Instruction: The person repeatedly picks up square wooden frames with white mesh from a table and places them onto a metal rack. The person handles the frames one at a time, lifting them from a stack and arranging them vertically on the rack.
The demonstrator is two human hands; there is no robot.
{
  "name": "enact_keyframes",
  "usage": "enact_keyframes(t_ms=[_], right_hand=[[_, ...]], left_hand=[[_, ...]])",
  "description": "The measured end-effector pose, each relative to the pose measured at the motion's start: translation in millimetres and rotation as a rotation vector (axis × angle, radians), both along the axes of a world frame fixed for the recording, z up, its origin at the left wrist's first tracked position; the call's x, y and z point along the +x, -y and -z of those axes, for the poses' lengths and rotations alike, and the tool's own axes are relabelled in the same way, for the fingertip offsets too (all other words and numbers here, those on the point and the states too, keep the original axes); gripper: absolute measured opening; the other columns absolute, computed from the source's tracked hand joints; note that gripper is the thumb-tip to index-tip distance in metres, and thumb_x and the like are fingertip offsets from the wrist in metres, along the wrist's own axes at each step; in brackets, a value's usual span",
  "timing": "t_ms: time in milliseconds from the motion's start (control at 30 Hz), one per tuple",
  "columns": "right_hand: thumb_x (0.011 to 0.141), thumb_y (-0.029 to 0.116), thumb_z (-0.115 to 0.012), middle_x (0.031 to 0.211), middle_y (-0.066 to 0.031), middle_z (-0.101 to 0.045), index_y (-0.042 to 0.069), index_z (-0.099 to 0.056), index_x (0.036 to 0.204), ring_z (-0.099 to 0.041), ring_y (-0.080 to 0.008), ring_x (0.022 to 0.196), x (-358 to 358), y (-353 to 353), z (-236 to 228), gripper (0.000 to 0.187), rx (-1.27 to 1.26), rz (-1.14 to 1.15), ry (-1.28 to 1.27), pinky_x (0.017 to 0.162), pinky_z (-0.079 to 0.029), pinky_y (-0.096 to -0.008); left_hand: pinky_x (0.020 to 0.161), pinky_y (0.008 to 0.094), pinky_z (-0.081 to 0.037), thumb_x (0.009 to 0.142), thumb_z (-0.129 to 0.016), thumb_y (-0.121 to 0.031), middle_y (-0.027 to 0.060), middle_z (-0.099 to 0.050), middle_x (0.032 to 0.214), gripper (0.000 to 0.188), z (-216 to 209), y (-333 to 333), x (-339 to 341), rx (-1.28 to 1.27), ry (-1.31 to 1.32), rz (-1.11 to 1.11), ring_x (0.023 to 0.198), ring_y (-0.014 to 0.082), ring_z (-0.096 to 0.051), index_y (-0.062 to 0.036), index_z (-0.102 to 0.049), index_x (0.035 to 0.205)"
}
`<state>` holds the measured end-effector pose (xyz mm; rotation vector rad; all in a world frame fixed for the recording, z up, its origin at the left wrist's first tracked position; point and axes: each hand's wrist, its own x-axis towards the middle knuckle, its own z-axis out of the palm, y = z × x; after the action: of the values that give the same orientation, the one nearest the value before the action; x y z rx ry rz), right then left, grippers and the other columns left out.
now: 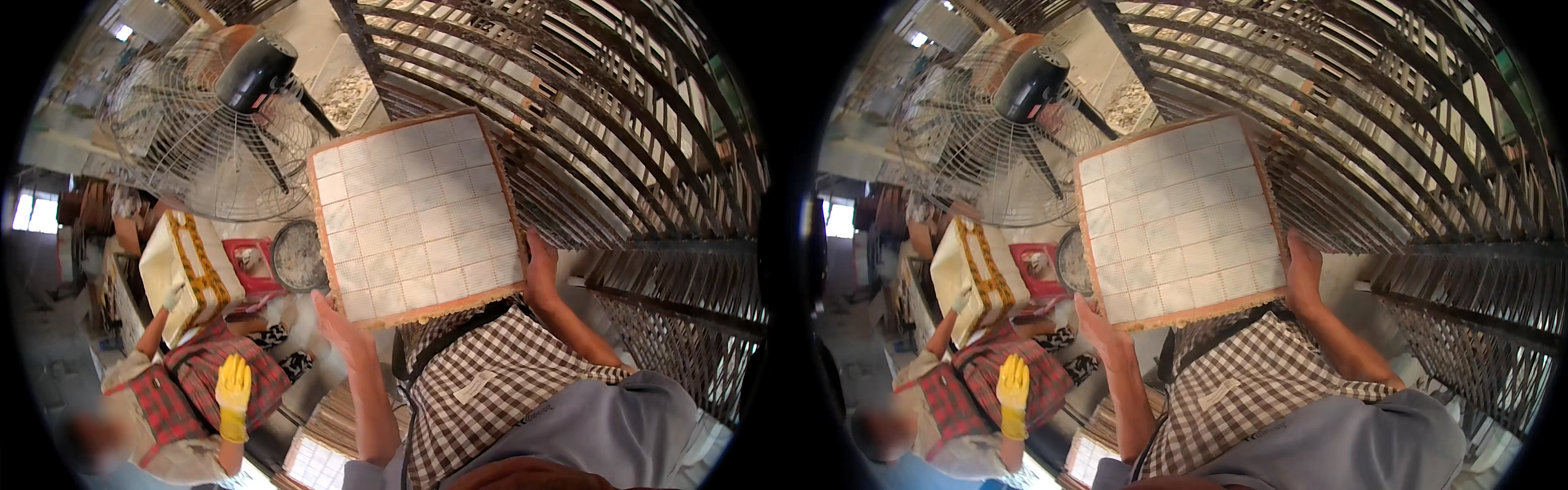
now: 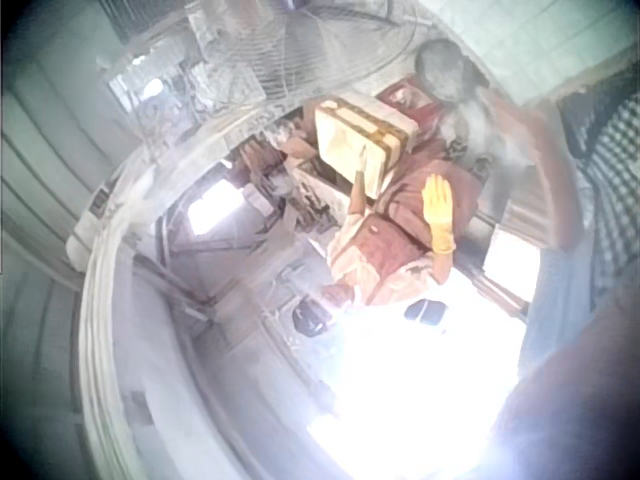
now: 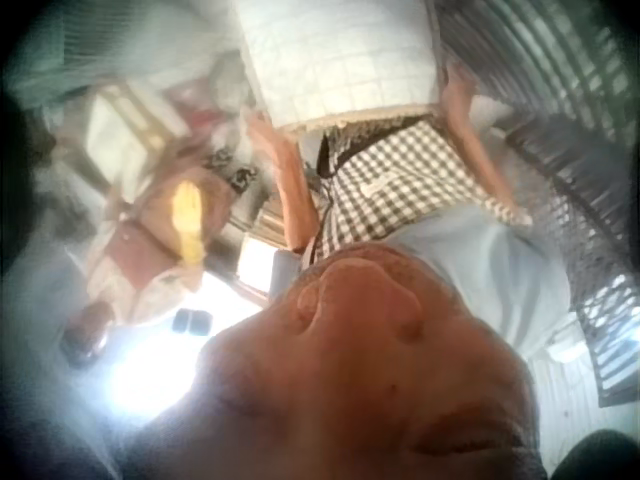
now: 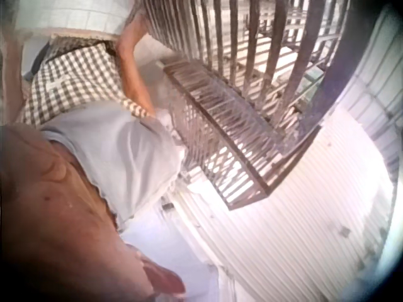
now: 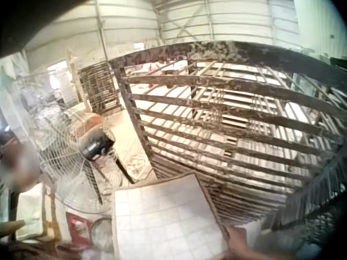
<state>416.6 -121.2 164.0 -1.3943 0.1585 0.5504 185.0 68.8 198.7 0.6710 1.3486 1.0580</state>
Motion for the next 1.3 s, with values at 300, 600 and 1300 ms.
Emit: enact_keyframes(t_ms=[300,600,1300], right_hand=[[0.096,0.035,-0.050,0.075,0.0000,-0.054,0.001,-0.061,0.079,-0.046,-0.0082,0.067,-38.4,-29.2,0.6,0.040,-0.141,0.270,0.054,0.062,-0.038,-0.0257],[0.096,0.036,-0.050,0.089,-0.0070,-0.064,-0.005,-0.063,0.098,-0.058,-0.0137,0.077,-54.5,-36.9,4.3,0.043,-0.090,0.476,0.050,0.072,-0.043,-0.0285],[0.098,0.031,-0.047,0.091,-0.0038,-0.058,-0.002,-0.059,0.099,-0.053,-0.0122,0.084,-17.9,-61.4,6.9,0.035,0.044,0.461,0.100,0.079,-0.041,-0.0283]], left_hand=[[0.073,0.0319,-0.050,0.095,-0.046,-0.038,0.0144,-0.064,0.093,0.052,7.3,-92.0,43.3,-0.048,0.106,0.228,0.081,0.0210,-0.063,0.0119,-0.060,0.100],[0.073,0.0326,-0.049,0.093,-0.050,-0.038,0.0154,-0.064,0.094,0.054,30.7,-135.8,82.5,-0.061,-0.026,0.407,0.079,0.0205,-0.061,0.0140,-0.059,0.101],[0.071,0.0341,-0.046,0.092,-0.050,-0.041,0.0147,-0.062,0.085,0.054,26.3,-189.5,149.3,0.034,0.099,0.493,0.074,0.0207,-0.057,0.0120,-0.061,0.088]])
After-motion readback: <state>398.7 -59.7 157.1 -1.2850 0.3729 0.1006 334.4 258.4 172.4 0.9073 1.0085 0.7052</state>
